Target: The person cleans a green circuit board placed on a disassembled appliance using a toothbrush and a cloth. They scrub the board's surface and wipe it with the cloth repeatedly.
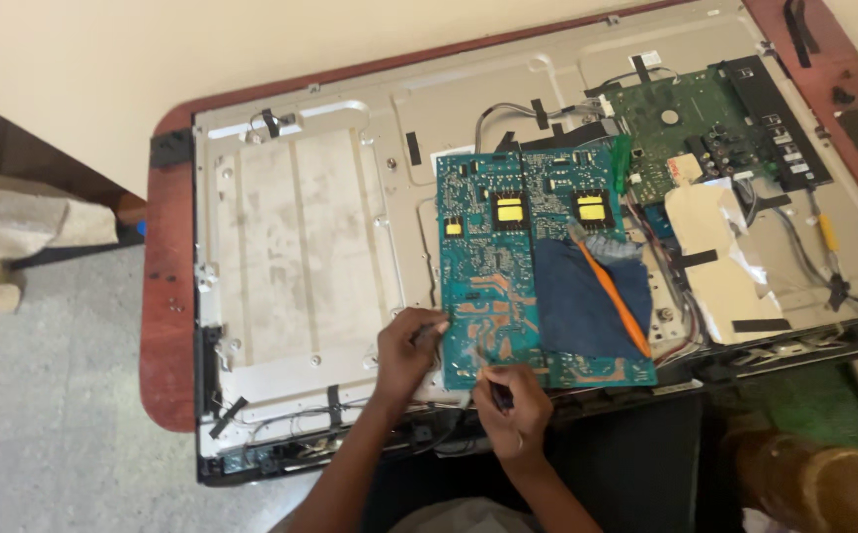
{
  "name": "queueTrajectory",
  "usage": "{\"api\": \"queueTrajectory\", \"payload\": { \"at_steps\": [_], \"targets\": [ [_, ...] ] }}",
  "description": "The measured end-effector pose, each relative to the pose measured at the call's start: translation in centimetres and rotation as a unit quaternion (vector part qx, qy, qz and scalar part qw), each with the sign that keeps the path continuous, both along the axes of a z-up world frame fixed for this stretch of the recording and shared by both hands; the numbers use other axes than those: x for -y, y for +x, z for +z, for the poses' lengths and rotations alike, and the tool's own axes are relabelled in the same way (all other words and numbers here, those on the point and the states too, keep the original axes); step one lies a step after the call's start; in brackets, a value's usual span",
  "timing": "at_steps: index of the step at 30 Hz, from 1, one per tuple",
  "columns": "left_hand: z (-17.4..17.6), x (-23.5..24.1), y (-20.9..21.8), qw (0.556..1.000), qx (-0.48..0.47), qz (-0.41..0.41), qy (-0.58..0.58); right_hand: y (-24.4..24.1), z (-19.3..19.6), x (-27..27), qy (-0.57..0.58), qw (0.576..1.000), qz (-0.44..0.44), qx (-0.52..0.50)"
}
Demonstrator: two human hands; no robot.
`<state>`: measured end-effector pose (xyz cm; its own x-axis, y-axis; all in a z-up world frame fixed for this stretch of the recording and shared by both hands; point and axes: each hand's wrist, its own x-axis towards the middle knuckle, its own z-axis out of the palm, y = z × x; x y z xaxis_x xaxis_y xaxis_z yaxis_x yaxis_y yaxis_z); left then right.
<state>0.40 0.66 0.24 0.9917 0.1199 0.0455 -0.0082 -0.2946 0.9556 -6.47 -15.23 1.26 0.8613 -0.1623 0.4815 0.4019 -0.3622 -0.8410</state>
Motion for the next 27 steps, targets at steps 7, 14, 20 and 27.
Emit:
{"api": "queueTrajectory", "payload": {
  "at_steps": [7, 14, 20, 27],
  "targets": [
    [-0.7, 0.1, 0.0, 0.997, 0.08, -0.011, 0.019, -0.7, -0.6, -0.1, -0.026, 0.998, 0.006, 0.05],
    [-0.7, -0.1, 0.0, 0.998, 0.065, 0.004, 0.026, -0.7, -0.5, -0.5, -0.076, 0.995, 0.003, 0.06],
    [-0.5, -0.4, 0.0, 0.996, 0.069, 0.01, 0.048, -0.5, -1.0, -1.0, -0.042, 0.999, 0.008, 0.027],
    [-0.5, -0.1, 0.1, 0.997, 0.059, 0.011, 0.044, -0.4, -0.6, -0.4, -0.045, 0.998, 0.007, 0.031]
  ]
}}
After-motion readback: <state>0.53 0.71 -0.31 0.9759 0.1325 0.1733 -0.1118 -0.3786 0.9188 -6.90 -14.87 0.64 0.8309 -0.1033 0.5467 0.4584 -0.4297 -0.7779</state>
